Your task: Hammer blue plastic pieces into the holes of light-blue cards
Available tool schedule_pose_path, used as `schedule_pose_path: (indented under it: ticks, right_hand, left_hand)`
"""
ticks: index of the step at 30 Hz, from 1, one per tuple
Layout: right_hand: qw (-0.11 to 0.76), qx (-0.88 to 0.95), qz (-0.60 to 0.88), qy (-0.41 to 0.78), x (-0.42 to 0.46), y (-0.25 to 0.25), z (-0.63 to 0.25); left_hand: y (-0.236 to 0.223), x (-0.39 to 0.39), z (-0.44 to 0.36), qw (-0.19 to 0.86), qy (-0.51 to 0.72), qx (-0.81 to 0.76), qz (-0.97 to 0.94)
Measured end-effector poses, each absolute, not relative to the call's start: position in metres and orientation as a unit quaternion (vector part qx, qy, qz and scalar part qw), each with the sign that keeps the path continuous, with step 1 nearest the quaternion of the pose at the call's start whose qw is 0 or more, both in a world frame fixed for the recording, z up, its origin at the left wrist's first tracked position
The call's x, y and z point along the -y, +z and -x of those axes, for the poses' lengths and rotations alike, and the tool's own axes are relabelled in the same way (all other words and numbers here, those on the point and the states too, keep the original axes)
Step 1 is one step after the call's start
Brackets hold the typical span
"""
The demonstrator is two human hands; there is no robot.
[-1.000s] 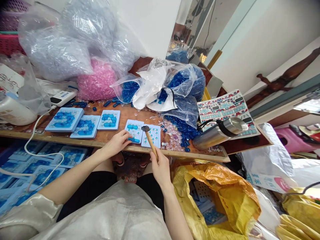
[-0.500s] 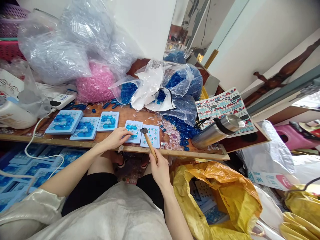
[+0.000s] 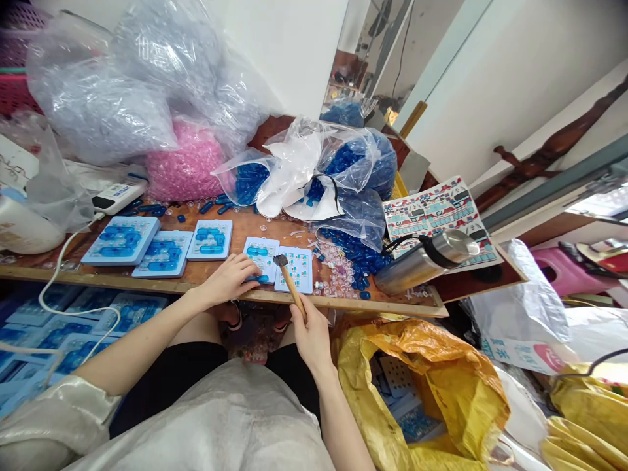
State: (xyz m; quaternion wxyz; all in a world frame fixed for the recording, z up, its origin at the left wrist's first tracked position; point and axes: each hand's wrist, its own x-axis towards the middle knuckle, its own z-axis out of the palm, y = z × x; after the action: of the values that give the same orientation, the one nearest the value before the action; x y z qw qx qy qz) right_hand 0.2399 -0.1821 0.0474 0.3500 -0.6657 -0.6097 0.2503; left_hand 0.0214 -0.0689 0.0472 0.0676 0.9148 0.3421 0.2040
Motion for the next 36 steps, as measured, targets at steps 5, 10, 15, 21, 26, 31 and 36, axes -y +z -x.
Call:
schedule_pose_path:
  ticks: [5, 10, 15, 21, 26, 31, 36]
  right_hand:
    - [0.352, 0.609, 0.665, 0.251, 0.181, 0.046, -0.239]
    - [0.353, 0.612, 0.661, 0.251, 0.182, 0.047, -0.238]
    - [0.355, 0.611, 0.658, 0.258, 0.185, 0.048, -0.238]
    - [0.349, 0.634, 0.651, 0.229, 0.184, 0.048, -0.234]
    - [0.274, 0.670, 0.654, 0.222, 0.180, 0.051, -0.233]
    - [0.363, 0.618, 0.659, 0.230, 0.186, 0.060, -0.245]
    - [0.436, 0.537, 0.684, 0.230, 0.202, 0.049, -0.274]
  left_hand:
    - [0.043, 0.060, -0.023, 0.046, 0.246, -0.377, -0.892]
    - [0.036, 0.058, -0.027, 0.006, 0.248, -0.367, -0.897]
    - [0.028, 0.069, -0.026, 0.017, 0.271, -0.348, -0.897]
    - [0.026, 0.071, -0.029, 0.046, 0.292, -0.365, -0.883]
    - [0.027, 0.071, -0.028, 0.052, 0.295, -0.373, -0.878]
    - [0.037, 0.070, -0.033, 0.071, 0.321, -0.383, -0.863]
    - [0.057, 0.041, -0.089, 0.088, 0.330, -0.334, -0.879]
